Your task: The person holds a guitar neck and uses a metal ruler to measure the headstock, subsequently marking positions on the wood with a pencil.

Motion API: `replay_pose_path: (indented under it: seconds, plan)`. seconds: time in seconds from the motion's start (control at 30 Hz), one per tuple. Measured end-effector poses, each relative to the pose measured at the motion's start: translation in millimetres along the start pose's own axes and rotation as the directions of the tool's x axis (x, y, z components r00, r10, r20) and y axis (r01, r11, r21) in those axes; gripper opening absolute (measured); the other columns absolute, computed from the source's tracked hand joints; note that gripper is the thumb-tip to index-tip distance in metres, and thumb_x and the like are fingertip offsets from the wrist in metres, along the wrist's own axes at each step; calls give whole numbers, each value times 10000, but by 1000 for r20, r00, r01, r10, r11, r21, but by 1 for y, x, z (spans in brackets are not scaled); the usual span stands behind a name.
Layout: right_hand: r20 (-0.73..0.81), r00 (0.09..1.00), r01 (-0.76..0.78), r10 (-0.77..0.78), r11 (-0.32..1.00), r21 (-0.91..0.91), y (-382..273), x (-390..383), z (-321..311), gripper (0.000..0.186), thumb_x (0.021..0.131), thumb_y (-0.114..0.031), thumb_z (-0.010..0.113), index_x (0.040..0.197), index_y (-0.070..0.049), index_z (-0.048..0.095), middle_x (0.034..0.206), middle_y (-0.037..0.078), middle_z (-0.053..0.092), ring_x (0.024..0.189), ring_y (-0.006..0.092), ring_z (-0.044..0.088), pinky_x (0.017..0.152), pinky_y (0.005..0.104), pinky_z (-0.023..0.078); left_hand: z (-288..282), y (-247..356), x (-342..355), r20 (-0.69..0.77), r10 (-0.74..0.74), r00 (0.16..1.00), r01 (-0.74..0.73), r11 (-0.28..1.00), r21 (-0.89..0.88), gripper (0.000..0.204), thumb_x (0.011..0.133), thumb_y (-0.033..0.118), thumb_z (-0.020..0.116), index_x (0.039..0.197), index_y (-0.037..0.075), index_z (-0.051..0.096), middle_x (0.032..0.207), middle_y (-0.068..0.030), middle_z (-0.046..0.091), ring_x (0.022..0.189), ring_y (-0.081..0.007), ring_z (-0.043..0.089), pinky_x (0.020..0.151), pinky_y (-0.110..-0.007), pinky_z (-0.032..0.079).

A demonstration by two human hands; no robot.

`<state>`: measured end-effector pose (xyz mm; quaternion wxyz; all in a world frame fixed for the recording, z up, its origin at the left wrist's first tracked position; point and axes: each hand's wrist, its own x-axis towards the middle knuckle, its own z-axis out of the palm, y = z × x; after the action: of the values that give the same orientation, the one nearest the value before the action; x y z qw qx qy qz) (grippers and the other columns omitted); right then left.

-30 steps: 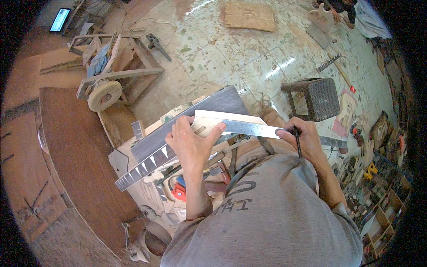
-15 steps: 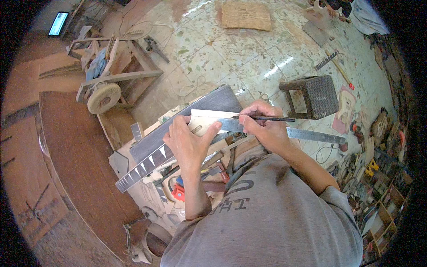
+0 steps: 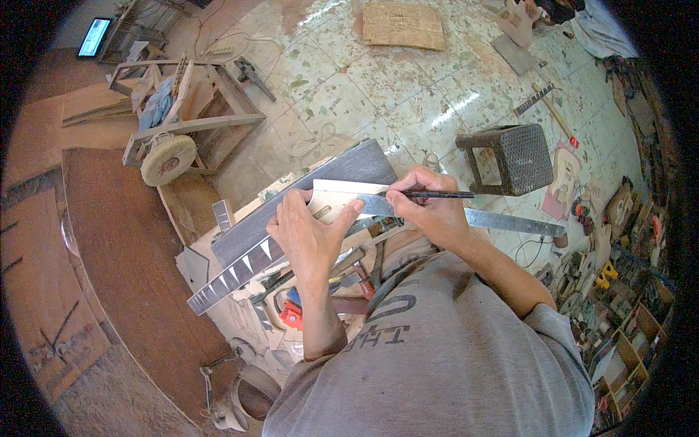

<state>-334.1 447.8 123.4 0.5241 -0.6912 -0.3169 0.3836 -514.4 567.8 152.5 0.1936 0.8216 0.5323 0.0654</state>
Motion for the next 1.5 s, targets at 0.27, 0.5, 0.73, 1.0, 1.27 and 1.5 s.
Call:
replay_pose_path:
  seconds: [0.27,0.5,0.73,1.0,1.27,1.5]
  plan:
    - [5,1000,16,-16,1000,12,2,1,1,153,918,-171,799,921,-21,768,717,63,717,653,94,647,594,305,515,4,-3,-1,-46,48,998,-48,999,16,736,697,589,949,1073,52,612,993,-131,674,1032,-328,633,993,-493,370]
    - [15,1000,7,-7,1000,-8,0,1,0,130,925,-147,796,935,-21,766,742,45,715,669,82,634,606,288,505,5,-4,-1,-61,64,996,-63,998,20,735,705,602,939,1064,52,611,990,-134,673,1029,-332,633,989,-497,372]
    - [40,999,-10,11,1000,-28,-1,1,0,83,958,-82,777,952,-4,749,787,-1,709,707,26,592,611,234,470,4,-4,-1,-62,65,996,-64,998,18,730,708,604,937,1062,55,611,988,-131,670,1024,-329,629,991,-497,371]
    - [46,999,-3,5,1000,-26,0,-1,0,86,956,-83,782,943,-5,747,779,5,712,710,33,595,613,239,467,4,-3,-2,-52,49,997,-48,999,18,735,708,596,941,1079,52,614,996,-129,673,1038,-326,630,1000,-495,368]
    - [17,1000,-6,4,993,120,2,0,-5,91,980,-94,758,948,-9,749,878,40,738,696,69,635,626,262,493,1,-2,0,-11,11,1000,-11,1000,-3,752,714,608,927,1102,33,636,1059,-177,695,1082,-363,638,1049,-512,363]
    - [6,992,120,-126,930,-349,21,-24,-79,279,960,-294,797,962,-20,745,811,163,701,649,278,649,627,399,508,0,1,-3,-10,4,1000,-4,1000,-8,785,722,625,913,1142,23,637,1101,-188,696,1128,-373,629,1086,-530,346]
